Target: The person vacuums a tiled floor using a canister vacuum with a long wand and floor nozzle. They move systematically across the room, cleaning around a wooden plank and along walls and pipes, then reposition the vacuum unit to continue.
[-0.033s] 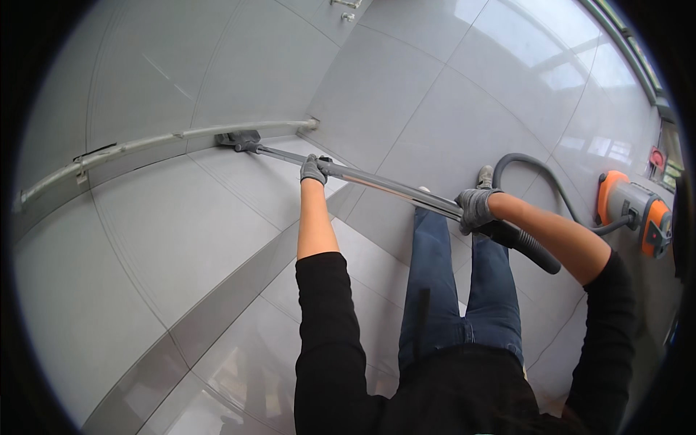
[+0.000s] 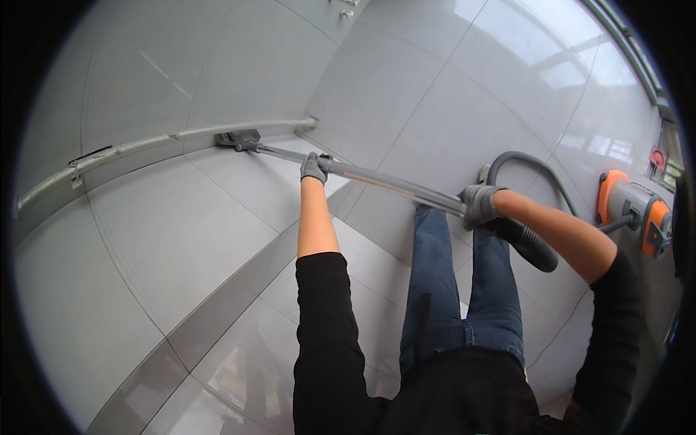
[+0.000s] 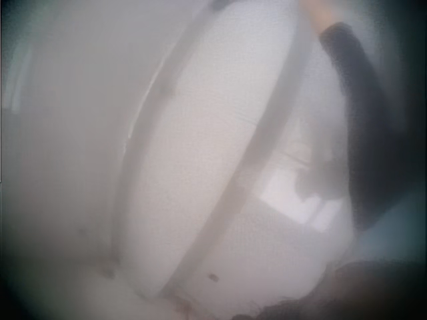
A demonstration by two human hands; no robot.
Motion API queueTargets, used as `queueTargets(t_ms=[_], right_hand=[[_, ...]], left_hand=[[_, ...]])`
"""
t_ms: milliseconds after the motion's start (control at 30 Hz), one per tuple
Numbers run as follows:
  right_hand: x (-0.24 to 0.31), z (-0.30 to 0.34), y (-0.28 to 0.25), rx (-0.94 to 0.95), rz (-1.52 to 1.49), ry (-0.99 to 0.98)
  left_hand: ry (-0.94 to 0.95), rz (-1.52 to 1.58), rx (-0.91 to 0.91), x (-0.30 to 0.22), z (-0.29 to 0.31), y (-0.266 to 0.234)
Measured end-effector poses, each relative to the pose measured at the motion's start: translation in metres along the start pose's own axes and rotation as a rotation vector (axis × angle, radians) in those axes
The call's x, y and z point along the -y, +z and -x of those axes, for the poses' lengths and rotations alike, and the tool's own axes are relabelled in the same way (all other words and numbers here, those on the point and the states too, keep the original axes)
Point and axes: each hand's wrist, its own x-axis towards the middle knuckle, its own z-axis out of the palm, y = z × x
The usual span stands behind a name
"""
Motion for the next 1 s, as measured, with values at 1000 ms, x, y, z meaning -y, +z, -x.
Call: queueTargets(t_ms=[1000], right_hand=[[-0.094,-0.071,-0.195,-1.019,0.931,-0.069]], left_hand=[[0.187,0.389,0.204,0.05,-0.062,0.137]])
